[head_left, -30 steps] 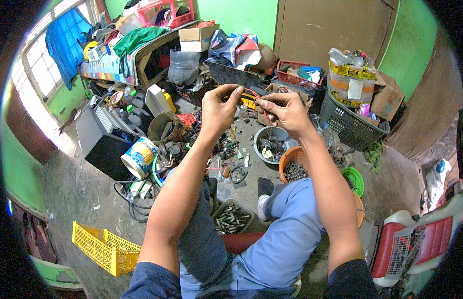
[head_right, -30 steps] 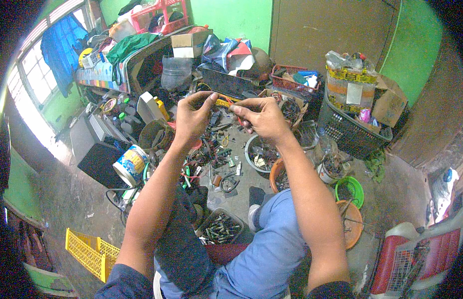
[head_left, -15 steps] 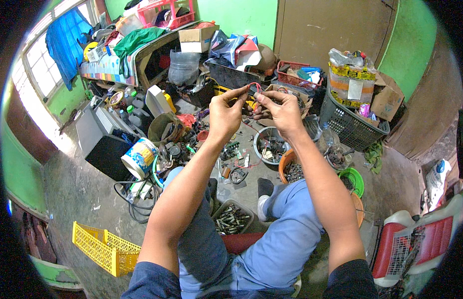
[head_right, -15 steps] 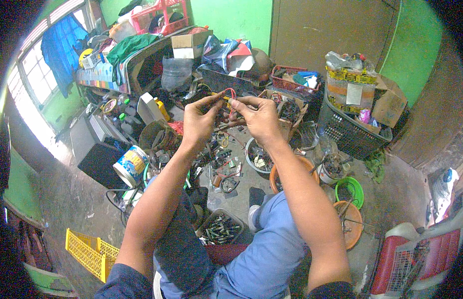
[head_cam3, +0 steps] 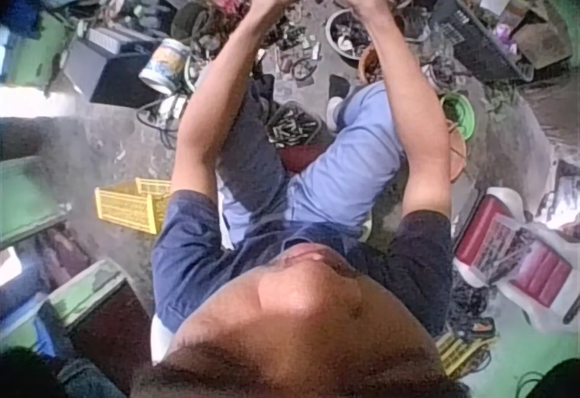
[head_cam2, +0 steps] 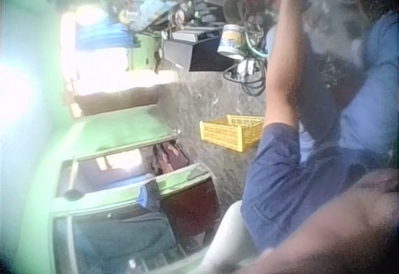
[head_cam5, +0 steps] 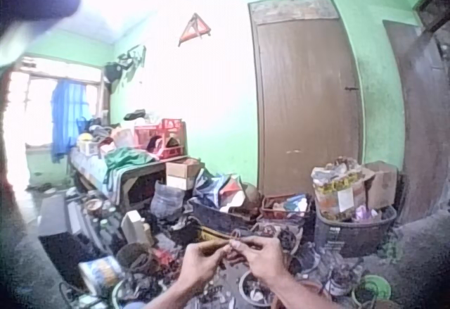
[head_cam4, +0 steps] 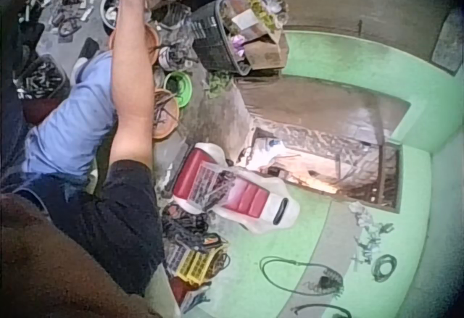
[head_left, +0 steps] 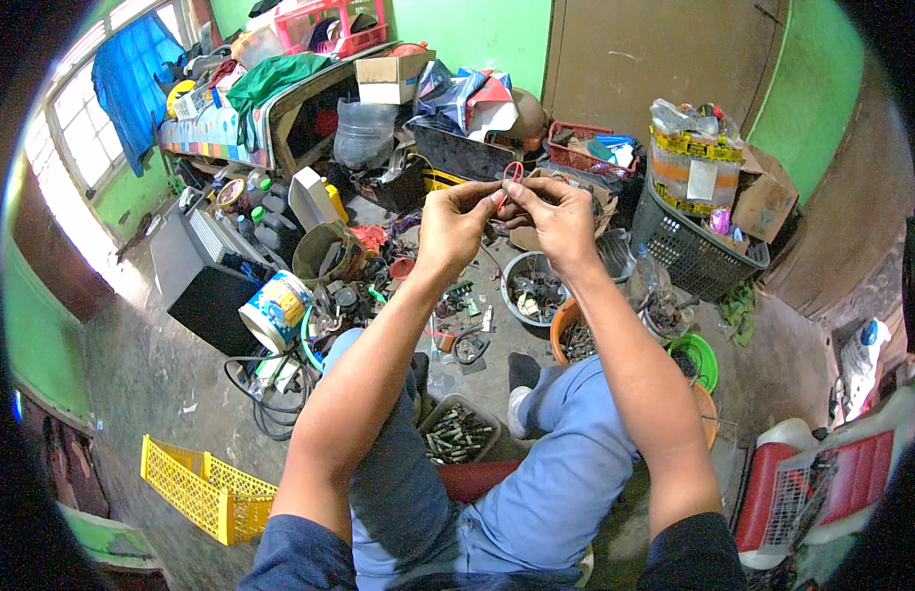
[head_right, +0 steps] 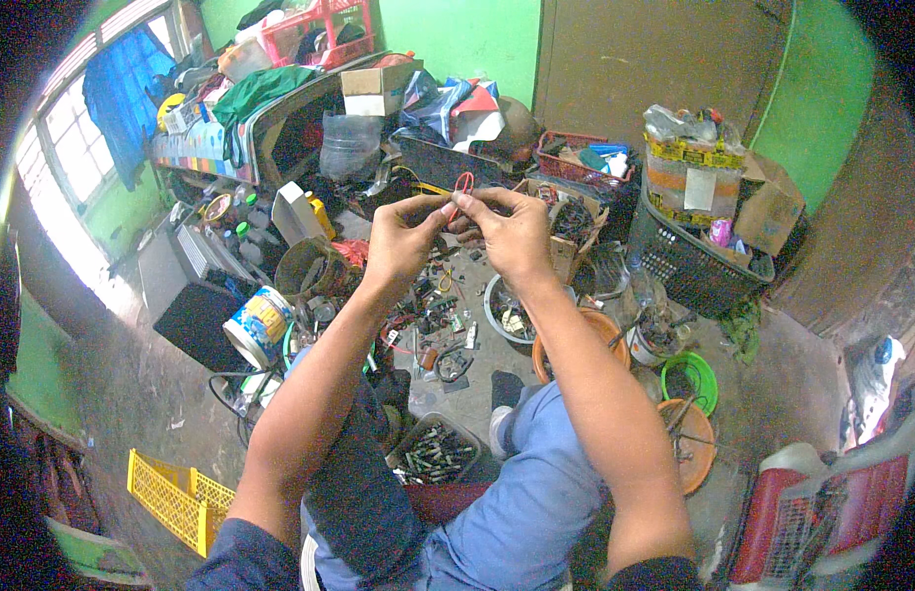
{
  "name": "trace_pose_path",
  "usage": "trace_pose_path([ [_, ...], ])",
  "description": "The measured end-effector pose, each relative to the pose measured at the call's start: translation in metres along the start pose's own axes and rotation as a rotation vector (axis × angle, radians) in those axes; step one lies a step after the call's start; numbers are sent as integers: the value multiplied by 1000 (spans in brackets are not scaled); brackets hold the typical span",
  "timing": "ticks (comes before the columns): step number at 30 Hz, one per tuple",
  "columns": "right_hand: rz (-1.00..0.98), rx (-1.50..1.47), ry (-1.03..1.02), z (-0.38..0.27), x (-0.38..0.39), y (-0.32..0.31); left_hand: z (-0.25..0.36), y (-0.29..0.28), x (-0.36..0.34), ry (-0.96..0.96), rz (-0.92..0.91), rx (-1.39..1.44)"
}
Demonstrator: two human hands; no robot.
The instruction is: The person manipulates a set of electrical wires and a black plastic component by hand, pulling at the wires and checking the connectors.
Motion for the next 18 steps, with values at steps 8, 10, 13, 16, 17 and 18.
trace_pose_path([
  [8, 110, 182, -86, -3, -1, -5, -1, -1, -3, 27, -73, -50],
  [10, 131, 220, -104, -1, -3, -7, -2, 0, -3, 98, -81, -77],
  [13, 139, 226, -80, 0, -4, -6, -2, -1, -2, 104, -80, -119],
  [16, 135, 266, -76, 3, -4, -9, 2, -1, -1, 95, -33, -203],
  [17, 132, 284, -80, 1, -4, -8, 3, -2, -1, 96, -8, -242],
  [18, 122, 228, -37, -1, -3, -7, 4, -3, -1, 103, 0, -216],
])
Point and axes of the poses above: each hand's wrist, its own x-axis away from the middle knuckle, its own y-axis out of the palm, z = x × y, the point moved 3 cm from there along -x, towards the middle knuckle, and after that the axes turned 6 degrees about -y, right-handed, at the moved point
